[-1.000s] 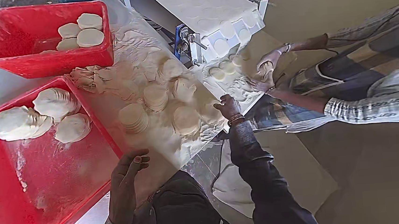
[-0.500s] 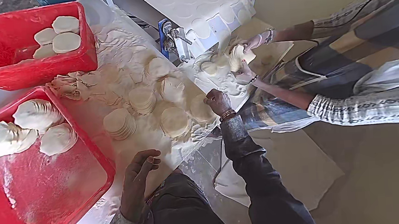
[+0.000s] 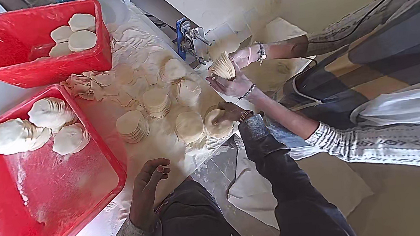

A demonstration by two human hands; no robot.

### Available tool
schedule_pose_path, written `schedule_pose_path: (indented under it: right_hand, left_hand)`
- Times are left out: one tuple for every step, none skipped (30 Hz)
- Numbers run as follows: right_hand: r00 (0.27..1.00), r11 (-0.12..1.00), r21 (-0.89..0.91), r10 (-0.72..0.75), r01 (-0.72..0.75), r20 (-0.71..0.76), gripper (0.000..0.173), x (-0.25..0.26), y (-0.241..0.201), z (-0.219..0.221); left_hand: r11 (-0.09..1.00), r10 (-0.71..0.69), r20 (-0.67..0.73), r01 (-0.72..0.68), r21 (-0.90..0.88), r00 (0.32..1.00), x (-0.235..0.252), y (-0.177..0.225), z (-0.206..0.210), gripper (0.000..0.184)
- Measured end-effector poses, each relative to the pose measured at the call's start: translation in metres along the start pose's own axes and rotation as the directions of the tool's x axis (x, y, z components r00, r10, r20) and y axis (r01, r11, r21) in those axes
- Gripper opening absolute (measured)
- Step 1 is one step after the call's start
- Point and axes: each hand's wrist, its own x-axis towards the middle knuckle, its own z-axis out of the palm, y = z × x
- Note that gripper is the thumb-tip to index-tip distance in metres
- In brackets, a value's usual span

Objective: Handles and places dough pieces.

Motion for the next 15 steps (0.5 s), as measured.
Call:
schedule_pose_path:
  right_hand:
    - [0.998,0.997,0.045,-0.055,0.056,-0.042,0.054,-0.007,-0.003,0.004]
    - [0.988,0.986,0.144,-0.064,0.084,-0.141,0.06,-0.021,-0.016,0.01]
    - [0.97,0.965,0.25,-0.015,0.077,-0.243,0.071,-0.039,-0.038,0.016]
    - [0.947,0.947,0.298,-0.02,0.121,-0.321,0.085,-0.052,-0.05,0.022]
    - [0.933,0.947,0.275,-0.062,0.167,-0.355,0.094,-0.058,-0.051,0.03]
    - [0.93,0.95,0.244,-0.098,0.193,-0.355,0.093,-0.065,-0.054,0.037]
    - [0.933,0.958,0.203,-0.127,0.203,-0.335,0.085,-0.068,-0.052,0.045]
    - [0.937,0.962,0.166,-0.158,0.217,-0.312,0.073,-0.066,-0.046,0.055]
    - [0.94,0.951,0.187,-0.189,0.248,-0.286,0.067,-0.068,-0.048,0.065]
    - [0.933,0.913,0.264,-0.24,0.311,-0.268,0.065,-0.073,-0.056,0.074]
    - [0.916,0.841,0.379,-0.303,0.387,-0.263,0.065,-0.079,-0.067,0.084]
    - [0.898,0.753,0.488,-0.358,0.441,-0.257,0.066,-0.082,-0.08,0.094]
    - [0.883,0.678,0.569,-0.395,0.466,-0.252,0.067,-0.083,-0.091,0.104]
    - [0.879,0.635,0.615,-0.409,0.466,-0.245,0.068,-0.079,-0.1,0.114]
    - [0.888,0.635,0.628,-0.395,0.45,-0.236,0.069,-0.071,-0.106,0.125]
  left_hand:
    - [1.0,0.003,0.002,-0.003,0.0,1.0,0.0,-0.001,0.0,0.026]
    - [1.0,0.008,0.009,-0.008,-0.001,1.0,-0.001,-0.001,-0.002,0.026]
    - [1.0,0.017,0.022,-0.017,-0.006,1.0,-0.001,-0.003,-0.003,0.026]
    - [1.0,0.028,0.035,-0.027,-0.011,0.999,-0.001,-0.005,-0.004,0.025]
    - [0.999,0.038,0.044,-0.037,-0.013,0.998,0.001,-0.007,-0.004,0.025]
    - [0.999,0.04,0.053,-0.039,-0.016,0.998,0.003,-0.01,-0.004,0.025]
    - [0.999,0.031,0.065,-0.03,-0.02,0.997,0.005,-0.013,-0.003,0.026]
    - [0.999,0.011,0.078,-0.008,-0.032,0.997,0.009,-0.015,0.0,0.029]
    - [0.997,-0.041,0.093,0.047,-0.065,0.995,0.014,-0.016,0.003,0.035]
    - [0.981,-0.125,0.102,0.138,-0.138,0.987,0.019,-0.015,0.009,0.044]
    - [0.941,-0.223,0.089,0.238,-0.242,0.971,0.023,-0.01,0.017,0.052]
    - [0.878,-0.298,0.065,0.3,-0.373,0.952,0.025,-0.003,0.025,0.06]
    - [0.815,-0.302,0.046,0.283,-0.506,0.952,0.024,0.001,0.03,0.062]
    - [0.746,-0.221,0.072,0.216,-0.63,0.973,0.022,-0.005,0.027,0.062]
    - [0.727,-0.044,0.107,0.105,-0.679,0.993,0.02,-0.018,0.019,0.057]
